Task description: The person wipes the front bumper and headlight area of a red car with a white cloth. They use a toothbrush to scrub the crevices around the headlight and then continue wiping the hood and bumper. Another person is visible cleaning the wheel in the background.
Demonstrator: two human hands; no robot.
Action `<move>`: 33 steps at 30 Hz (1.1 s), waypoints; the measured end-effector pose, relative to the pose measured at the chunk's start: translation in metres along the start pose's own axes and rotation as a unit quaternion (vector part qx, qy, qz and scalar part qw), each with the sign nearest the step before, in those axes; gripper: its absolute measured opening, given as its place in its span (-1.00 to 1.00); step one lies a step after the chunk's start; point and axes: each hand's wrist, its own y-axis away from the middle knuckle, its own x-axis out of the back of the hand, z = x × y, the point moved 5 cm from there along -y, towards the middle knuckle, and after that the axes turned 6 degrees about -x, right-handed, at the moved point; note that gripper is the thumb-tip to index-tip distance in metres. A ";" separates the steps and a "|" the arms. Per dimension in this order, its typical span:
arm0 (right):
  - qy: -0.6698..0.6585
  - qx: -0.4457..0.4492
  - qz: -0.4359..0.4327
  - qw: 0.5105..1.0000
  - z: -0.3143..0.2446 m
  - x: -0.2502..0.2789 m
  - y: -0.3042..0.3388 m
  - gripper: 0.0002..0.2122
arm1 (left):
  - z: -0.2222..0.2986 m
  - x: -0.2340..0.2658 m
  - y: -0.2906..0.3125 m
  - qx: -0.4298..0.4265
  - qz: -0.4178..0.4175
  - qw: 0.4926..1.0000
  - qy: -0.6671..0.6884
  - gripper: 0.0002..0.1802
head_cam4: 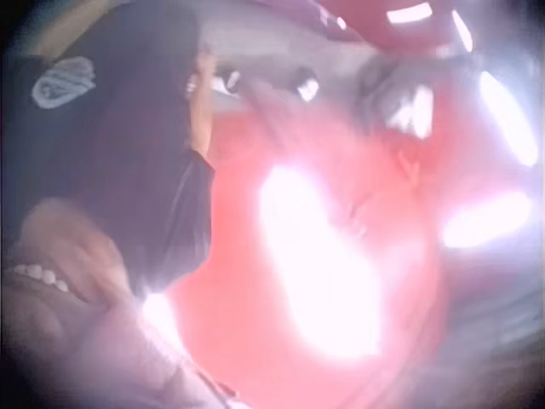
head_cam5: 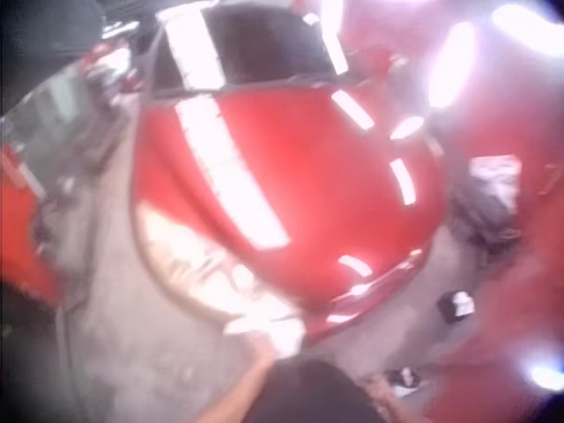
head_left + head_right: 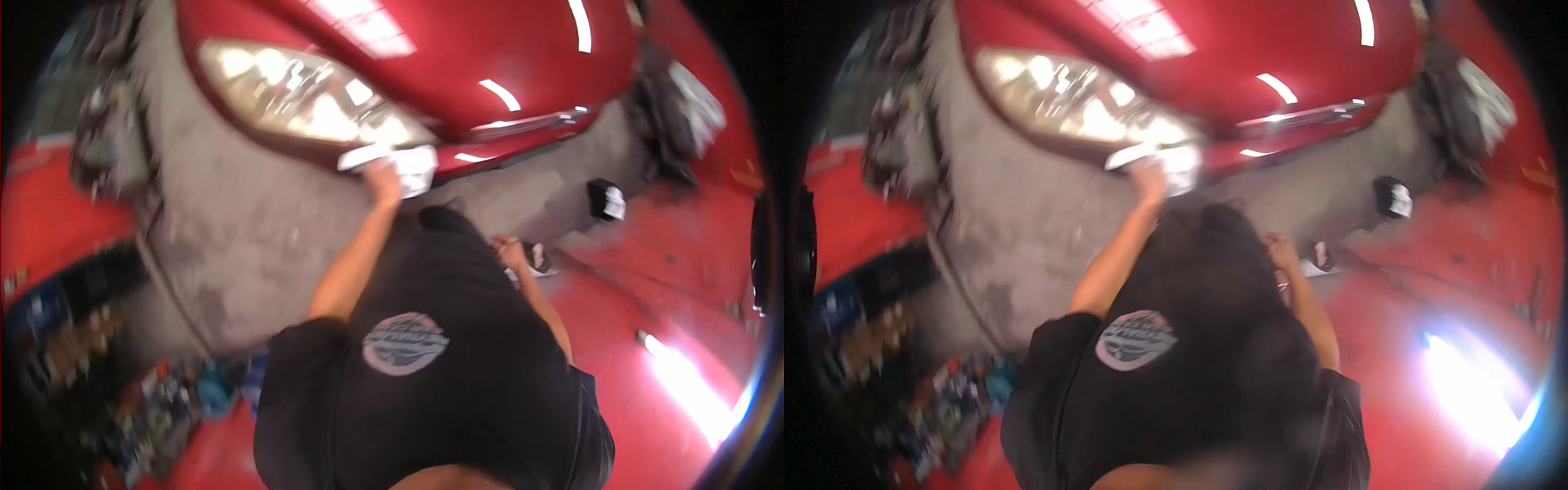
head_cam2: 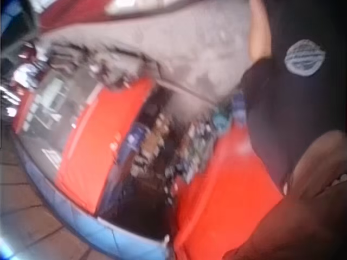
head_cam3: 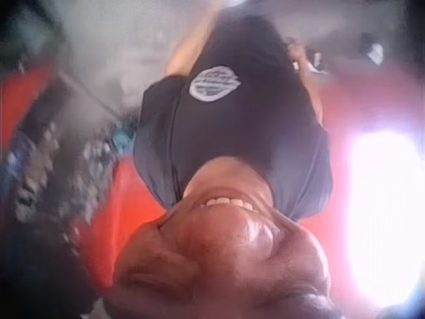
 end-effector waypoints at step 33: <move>0.120 -0.011 0.014 0.993 -0.103 -0.012 0.069 -0.63 | -0.011 0.061 -0.041 -0.056 0.175 0.982 0.052 -0.47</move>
